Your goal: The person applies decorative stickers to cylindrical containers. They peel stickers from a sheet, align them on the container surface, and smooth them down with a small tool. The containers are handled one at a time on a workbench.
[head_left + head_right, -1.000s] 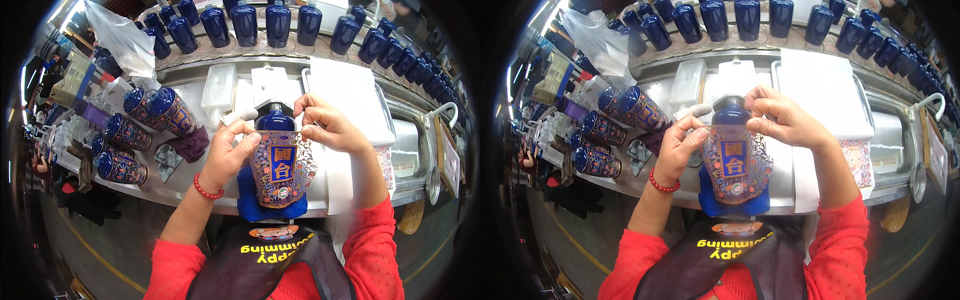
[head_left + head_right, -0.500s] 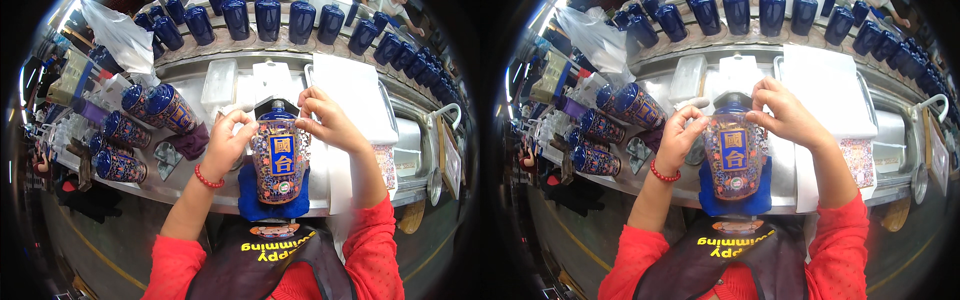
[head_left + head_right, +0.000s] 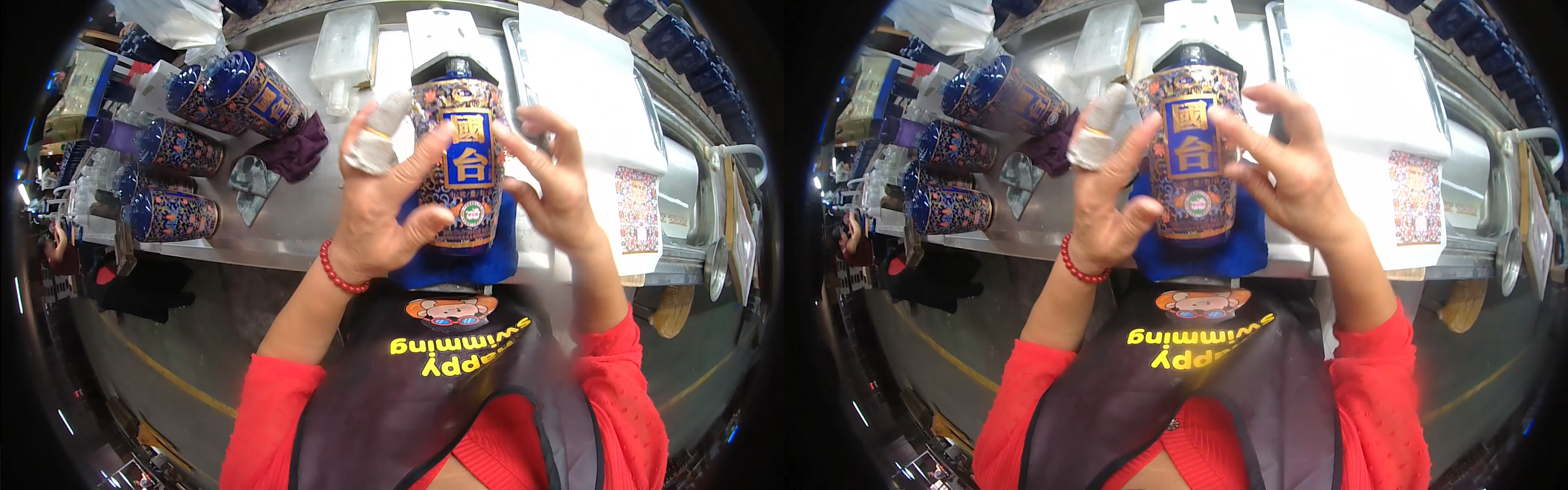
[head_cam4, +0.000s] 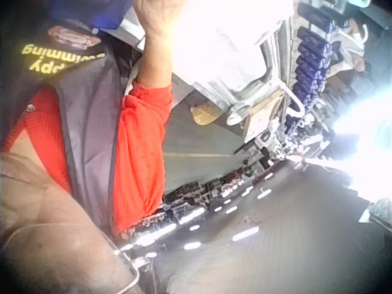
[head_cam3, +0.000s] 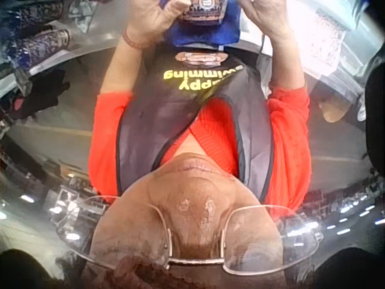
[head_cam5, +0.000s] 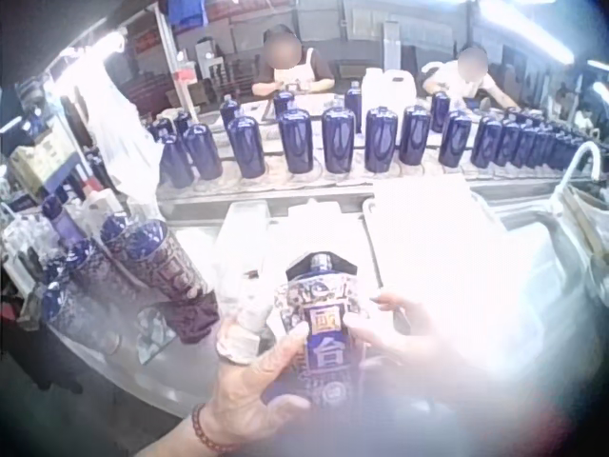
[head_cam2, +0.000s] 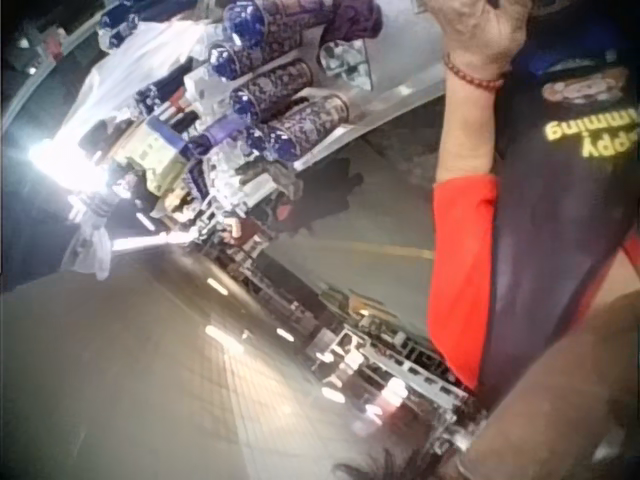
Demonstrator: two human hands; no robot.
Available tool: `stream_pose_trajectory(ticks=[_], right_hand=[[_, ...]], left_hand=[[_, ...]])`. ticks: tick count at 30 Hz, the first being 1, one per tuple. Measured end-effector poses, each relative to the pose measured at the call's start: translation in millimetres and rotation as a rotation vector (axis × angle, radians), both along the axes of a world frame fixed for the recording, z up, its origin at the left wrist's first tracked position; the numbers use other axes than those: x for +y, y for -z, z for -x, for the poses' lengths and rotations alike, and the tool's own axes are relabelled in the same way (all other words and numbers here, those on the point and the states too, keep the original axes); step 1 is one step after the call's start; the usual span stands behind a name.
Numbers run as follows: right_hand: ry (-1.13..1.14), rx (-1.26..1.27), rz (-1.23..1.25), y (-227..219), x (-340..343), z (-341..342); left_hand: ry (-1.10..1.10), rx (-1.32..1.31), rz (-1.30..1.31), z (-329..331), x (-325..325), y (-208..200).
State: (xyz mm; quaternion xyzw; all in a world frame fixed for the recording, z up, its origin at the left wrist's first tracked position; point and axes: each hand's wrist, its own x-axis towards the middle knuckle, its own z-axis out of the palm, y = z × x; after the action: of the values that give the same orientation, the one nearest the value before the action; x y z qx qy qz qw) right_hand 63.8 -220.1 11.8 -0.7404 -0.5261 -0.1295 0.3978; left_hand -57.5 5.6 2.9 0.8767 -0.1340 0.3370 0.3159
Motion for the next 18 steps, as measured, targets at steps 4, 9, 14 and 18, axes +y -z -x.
stream_pose_trajectory(ticks=[4, 9, 14, 18], right_hand=[[0.002, 0.182, 0.018, 28, -9, 29], [0.016, 0.164, 0.035, 33, -9, 42], [0.031, 0.208, 0.096, 24, -12, 48], [0.074, 0.204, 0.035, 20, -9, 37]], left_hand=[[0.142, 0.155, 0.067, 5, -3, 18], [0.203, 0.186, 0.083, 6, 6, 32], [0.198, 0.158, 0.101, 8, 7, 36], [0.117, 0.135, 0.190, 0, 8, 28]])
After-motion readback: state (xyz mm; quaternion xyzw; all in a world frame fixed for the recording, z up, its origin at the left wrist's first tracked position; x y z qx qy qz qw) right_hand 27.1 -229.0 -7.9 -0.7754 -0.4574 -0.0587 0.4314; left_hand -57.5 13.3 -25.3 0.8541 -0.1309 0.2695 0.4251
